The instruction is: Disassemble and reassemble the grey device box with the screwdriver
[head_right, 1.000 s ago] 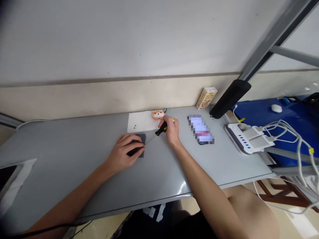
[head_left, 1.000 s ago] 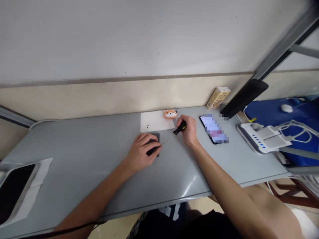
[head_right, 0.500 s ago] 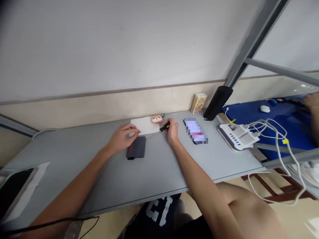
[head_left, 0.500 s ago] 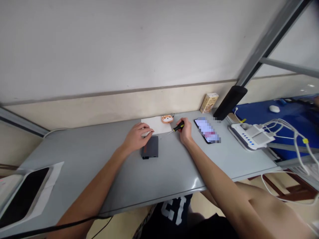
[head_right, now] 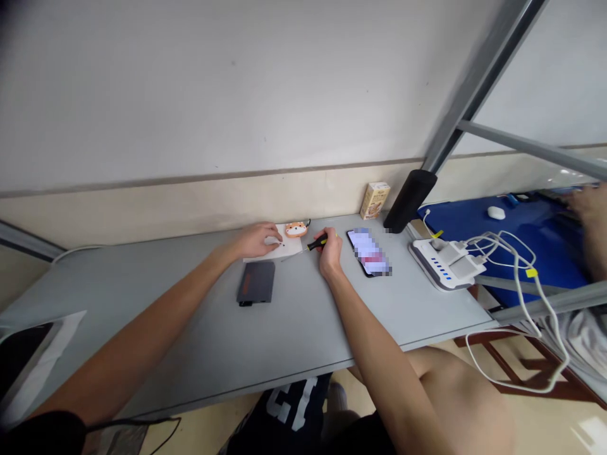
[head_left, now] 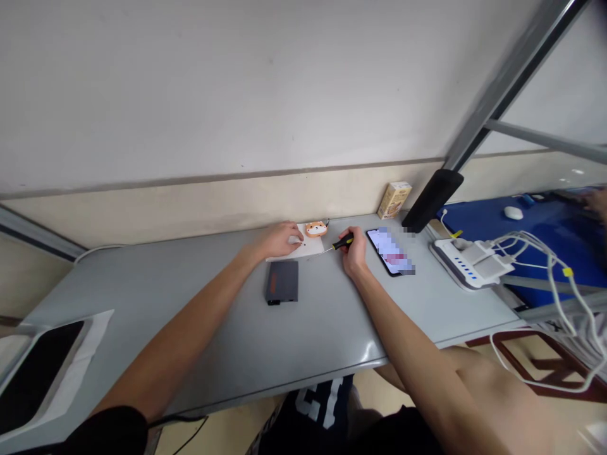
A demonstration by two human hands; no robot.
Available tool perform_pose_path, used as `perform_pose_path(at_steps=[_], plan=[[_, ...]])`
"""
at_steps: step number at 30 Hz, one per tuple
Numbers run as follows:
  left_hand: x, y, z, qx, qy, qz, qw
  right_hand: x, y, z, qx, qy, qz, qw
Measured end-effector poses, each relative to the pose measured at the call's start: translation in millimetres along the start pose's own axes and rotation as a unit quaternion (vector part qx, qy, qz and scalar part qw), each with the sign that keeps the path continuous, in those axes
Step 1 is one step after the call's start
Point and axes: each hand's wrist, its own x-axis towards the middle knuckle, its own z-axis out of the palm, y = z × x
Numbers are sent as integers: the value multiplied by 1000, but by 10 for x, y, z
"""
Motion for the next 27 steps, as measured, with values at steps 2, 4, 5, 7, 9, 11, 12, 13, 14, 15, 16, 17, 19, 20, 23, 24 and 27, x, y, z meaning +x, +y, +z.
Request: perform_pose_path(at_steps=[2,4,5,7,9,11,12,13,14,15,16,17,19,20,23,24,27], plan=[[-74,-5,-23,-8,6,-13,1000,5,7,3,10,15,9,1000],[-229,19,-43,-26,22,-30,999,15,8,4,18,32,17,999],[-338,42,-47,-52,31,-37,997,22,8,3,20,39,19,999],[-598,106,-38,-99,21,-26,995,37,5,-3,24,51,20,998],[-865,171,-11,-110,9,3,994,51,3,-11,26,62,19,998],[-1079,219,21,-112,20,-1,993,58,2,-17,25,70,16,997],[-1154,235,34,-120,24,-22,992,58,1,-19,24,73,13,997],[-1207,247,46,-131,18,-41,990,55,0,-20,22,76,11,997],[-1239,257,56,-139,9,-60,988,50,-3,-19,21,79,8,997],[-1256,266,65,-143,0,-76,987,43,-7,-19,20,82,6,996],[-1261,275,75,-142,-5,-88,986,35,-11,-17,20,86,4,996],[-1260,283,84,-139,-2,-96,986,27,-17,-16,20,90,2,996],[-1256,292,96,-135,12,-108,985,14,-27,-13,19,97,-2,995],[-1260,290,95,-137,16,-115,984,9,-32,-13,19,99,-4,995],[-1309,251,36,-152,-14,-133,979,2,-38,-11,19,103,-5,995],[-1337,229,-3,-168,-33,-128,977,1,-38,-9,19,102,-5,995],[-1427,157,-141,-239,-87,-83,964,-6,-39,0,19,96,-4,995]])
